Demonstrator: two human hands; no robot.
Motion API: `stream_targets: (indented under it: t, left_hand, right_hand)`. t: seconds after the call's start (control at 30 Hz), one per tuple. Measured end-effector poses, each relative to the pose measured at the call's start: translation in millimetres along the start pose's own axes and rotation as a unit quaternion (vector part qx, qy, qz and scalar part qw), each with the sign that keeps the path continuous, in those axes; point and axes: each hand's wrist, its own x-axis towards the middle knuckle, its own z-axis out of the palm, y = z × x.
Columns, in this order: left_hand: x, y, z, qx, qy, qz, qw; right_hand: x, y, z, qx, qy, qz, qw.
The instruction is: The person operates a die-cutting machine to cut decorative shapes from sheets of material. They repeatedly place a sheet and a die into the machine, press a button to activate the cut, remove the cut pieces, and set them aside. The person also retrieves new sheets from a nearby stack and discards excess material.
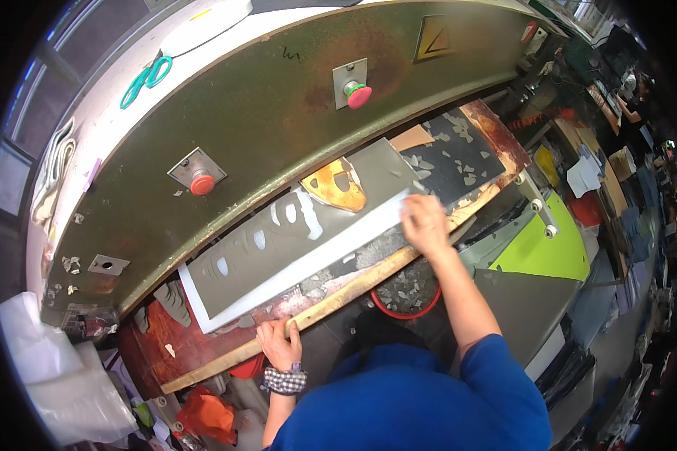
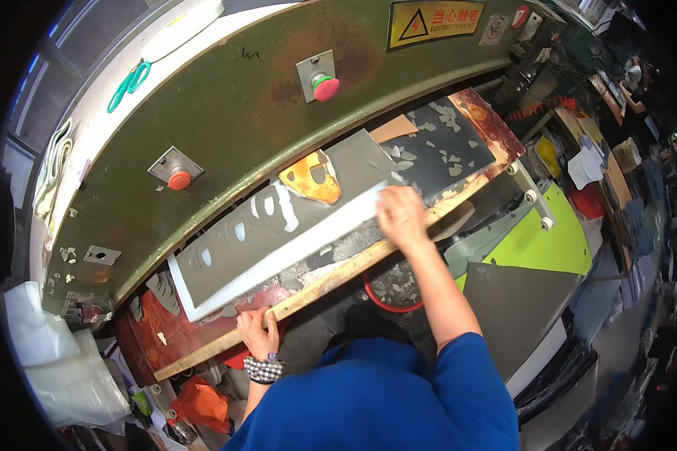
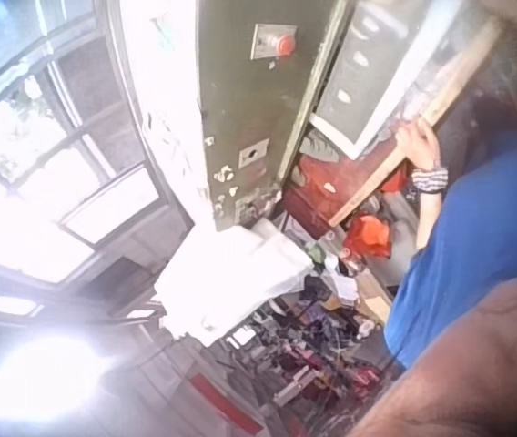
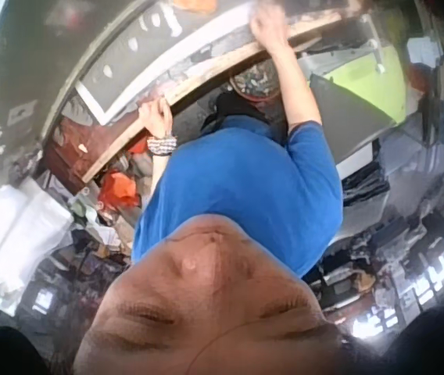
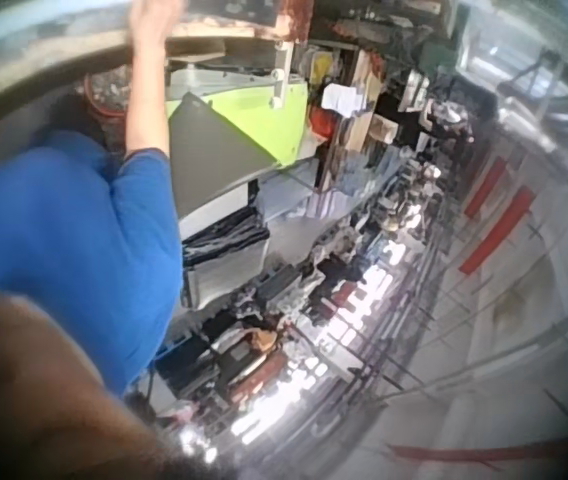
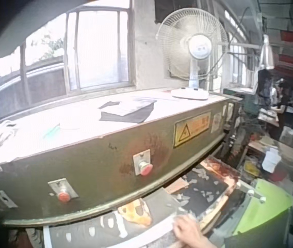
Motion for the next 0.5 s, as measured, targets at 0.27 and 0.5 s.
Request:
stream_targets:
  t: [0.27,0.5]
  left_hand:
    - [-26.4,27.0,-22.4,-0.088,-0.024,0.071,0.993]
    - [14.5,83.0,-17.5,-0.128,0.051,0.05,0.989]
  right_hand:
    - [-23.3,8.9,-46.1,-0.019,-0.011,-0.054,0.998]
    - [-39.5,11.2,-94.4,-0.053,0.098,0.042,0.993]
